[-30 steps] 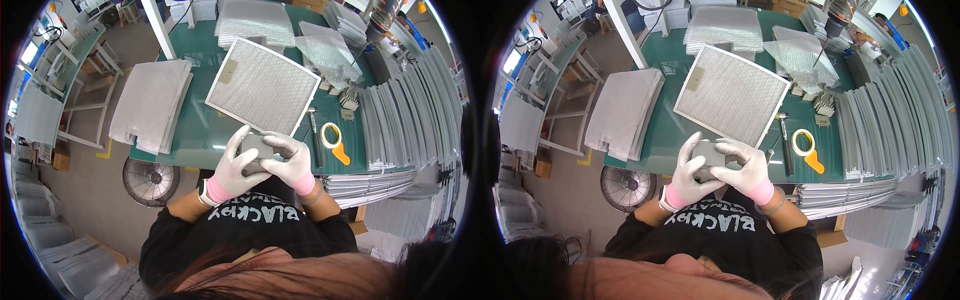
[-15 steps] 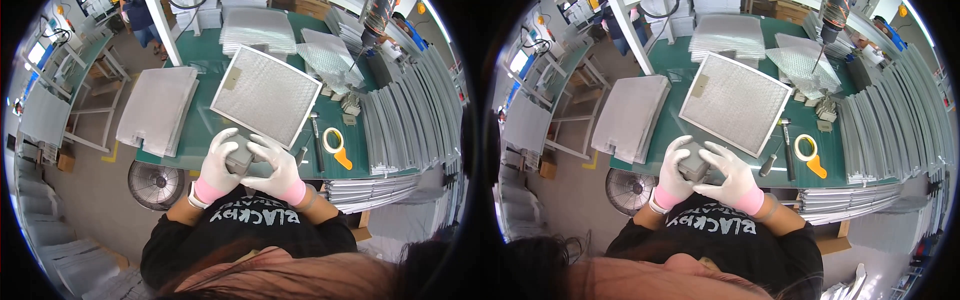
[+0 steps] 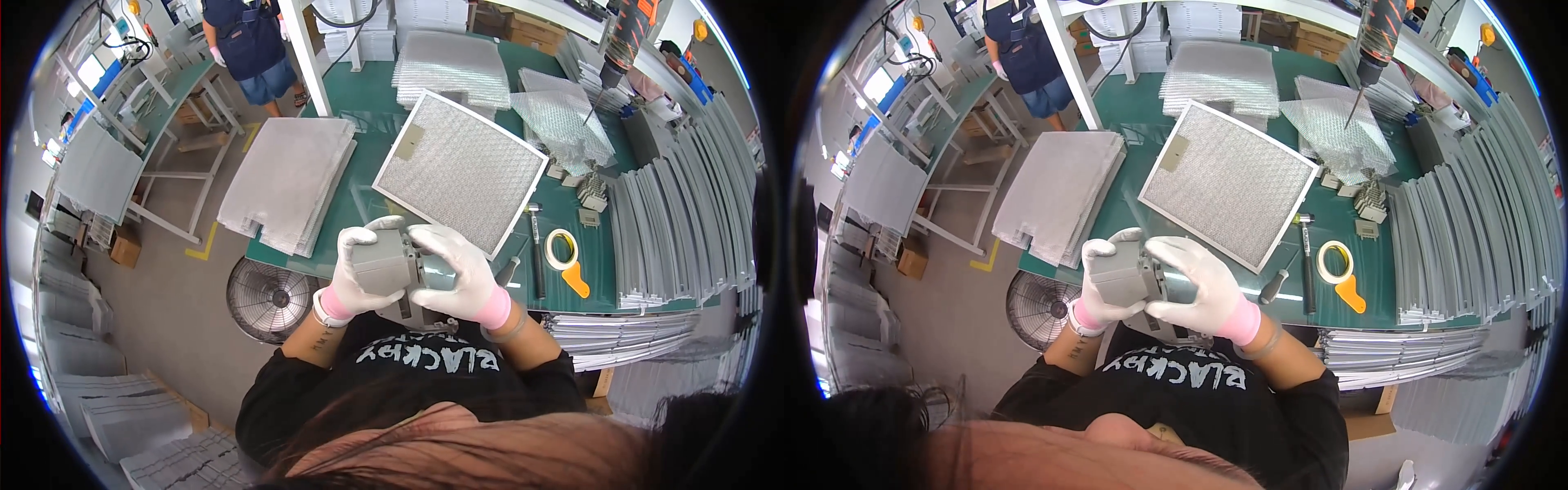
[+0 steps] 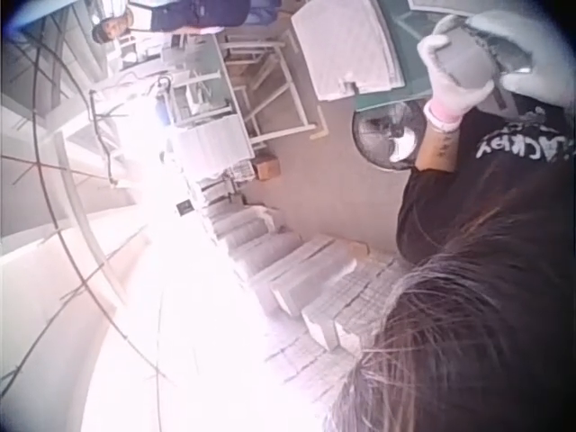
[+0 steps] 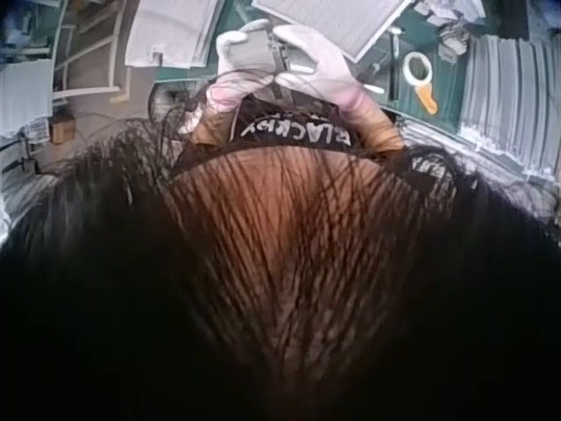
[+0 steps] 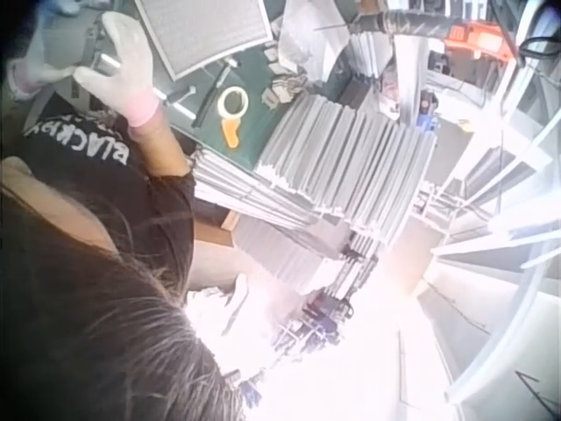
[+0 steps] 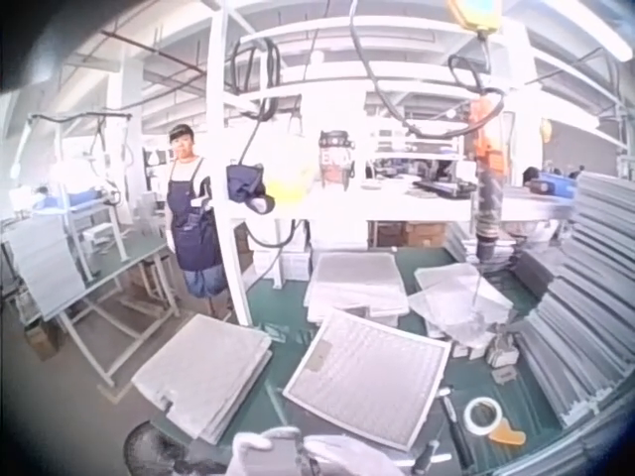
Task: Assembling metal mesh filters using an electric screwdriver and hand tools.
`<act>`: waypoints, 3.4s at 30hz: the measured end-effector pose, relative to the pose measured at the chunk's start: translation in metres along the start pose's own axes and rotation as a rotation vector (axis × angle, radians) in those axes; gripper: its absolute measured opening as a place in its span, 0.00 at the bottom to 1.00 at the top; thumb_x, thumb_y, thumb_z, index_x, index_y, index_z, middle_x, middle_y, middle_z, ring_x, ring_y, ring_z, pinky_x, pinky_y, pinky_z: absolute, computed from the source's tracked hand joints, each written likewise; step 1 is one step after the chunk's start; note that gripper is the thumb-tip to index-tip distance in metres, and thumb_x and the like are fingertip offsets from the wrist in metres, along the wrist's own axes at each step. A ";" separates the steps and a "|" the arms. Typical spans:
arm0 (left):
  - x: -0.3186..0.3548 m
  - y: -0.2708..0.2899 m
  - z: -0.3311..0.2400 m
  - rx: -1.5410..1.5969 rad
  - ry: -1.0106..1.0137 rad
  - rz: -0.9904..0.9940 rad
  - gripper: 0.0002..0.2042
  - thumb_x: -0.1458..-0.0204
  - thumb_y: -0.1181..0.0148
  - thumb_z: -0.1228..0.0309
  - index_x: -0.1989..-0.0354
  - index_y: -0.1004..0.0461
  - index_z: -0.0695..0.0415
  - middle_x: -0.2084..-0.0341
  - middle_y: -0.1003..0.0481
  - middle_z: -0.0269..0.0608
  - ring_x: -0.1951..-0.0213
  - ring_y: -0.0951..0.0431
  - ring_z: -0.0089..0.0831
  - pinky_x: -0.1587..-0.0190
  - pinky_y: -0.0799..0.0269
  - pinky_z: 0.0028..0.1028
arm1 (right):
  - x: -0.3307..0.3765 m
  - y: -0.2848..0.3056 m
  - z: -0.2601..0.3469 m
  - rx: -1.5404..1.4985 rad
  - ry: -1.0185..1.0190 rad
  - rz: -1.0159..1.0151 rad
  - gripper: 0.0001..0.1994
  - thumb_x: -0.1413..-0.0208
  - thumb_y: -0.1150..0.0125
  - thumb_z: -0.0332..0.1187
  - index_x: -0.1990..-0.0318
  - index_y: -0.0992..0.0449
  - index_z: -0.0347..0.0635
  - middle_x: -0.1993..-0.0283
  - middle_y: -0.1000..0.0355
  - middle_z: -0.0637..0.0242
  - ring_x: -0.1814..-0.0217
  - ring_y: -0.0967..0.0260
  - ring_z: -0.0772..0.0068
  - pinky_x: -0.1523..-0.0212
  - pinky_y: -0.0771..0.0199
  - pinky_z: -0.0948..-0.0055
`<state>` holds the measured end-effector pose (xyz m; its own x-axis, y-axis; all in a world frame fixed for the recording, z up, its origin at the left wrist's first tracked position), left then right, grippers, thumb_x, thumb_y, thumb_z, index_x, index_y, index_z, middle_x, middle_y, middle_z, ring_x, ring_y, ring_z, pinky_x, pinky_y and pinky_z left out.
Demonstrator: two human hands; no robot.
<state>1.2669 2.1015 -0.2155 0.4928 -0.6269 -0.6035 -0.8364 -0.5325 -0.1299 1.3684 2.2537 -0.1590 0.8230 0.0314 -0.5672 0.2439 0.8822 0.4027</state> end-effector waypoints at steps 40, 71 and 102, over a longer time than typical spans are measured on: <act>0.047 -0.006 0.027 0.414 0.353 -0.085 0.41 0.63 0.22 0.81 0.43 0.43 0.42 0.35 0.45 0.54 0.36 0.34 0.52 0.41 0.26 0.45 | -0.005 -0.014 0.023 -0.151 0.106 -0.066 0.28 0.63 0.27 0.31 0.49 0.28 0.42 0.48 0.31 0.47 0.48 0.29 0.45 0.48 0.28 0.56; -0.033 0.002 -0.014 -0.355 -0.140 -0.152 0.39 0.64 0.28 0.83 0.43 0.45 0.51 0.40 0.41 0.54 0.45 0.28 0.41 0.45 0.26 0.40 | -0.004 0.000 -0.009 0.253 0.043 -0.112 0.04 0.50 0.36 0.23 0.67 0.24 0.41 0.73 0.28 0.59 0.72 0.29 0.53 0.70 0.29 0.62; -0.158 -0.029 -0.039 -0.541 -0.162 -0.029 0.35 0.63 0.27 0.79 0.45 0.40 0.56 0.43 0.32 0.46 0.43 0.30 0.33 0.40 0.31 0.32 | -0.027 0.058 -0.037 0.054 -0.174 -0.402 0.05 0.41 0.40 0.29 0.63 0.23 0.37 0.70 0.25 0.60 0.69 0.23 0.65 0.63 0.24 0.71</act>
<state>1.2227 2.1937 -0.0860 0.4349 -0.5348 -0.7245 -0.5598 -0.7908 0.2477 1.3414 2.3212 -0.1476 0.7301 -0.3932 -0.5589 0.5850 0.7823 0.2139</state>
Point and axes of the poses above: each hand's wrist, its own x-axis away from the middle knuckle, its own y-axis out of the back of the hand, z = x × y, the point moved 4 cm from there along -x, towards the middle knuckle
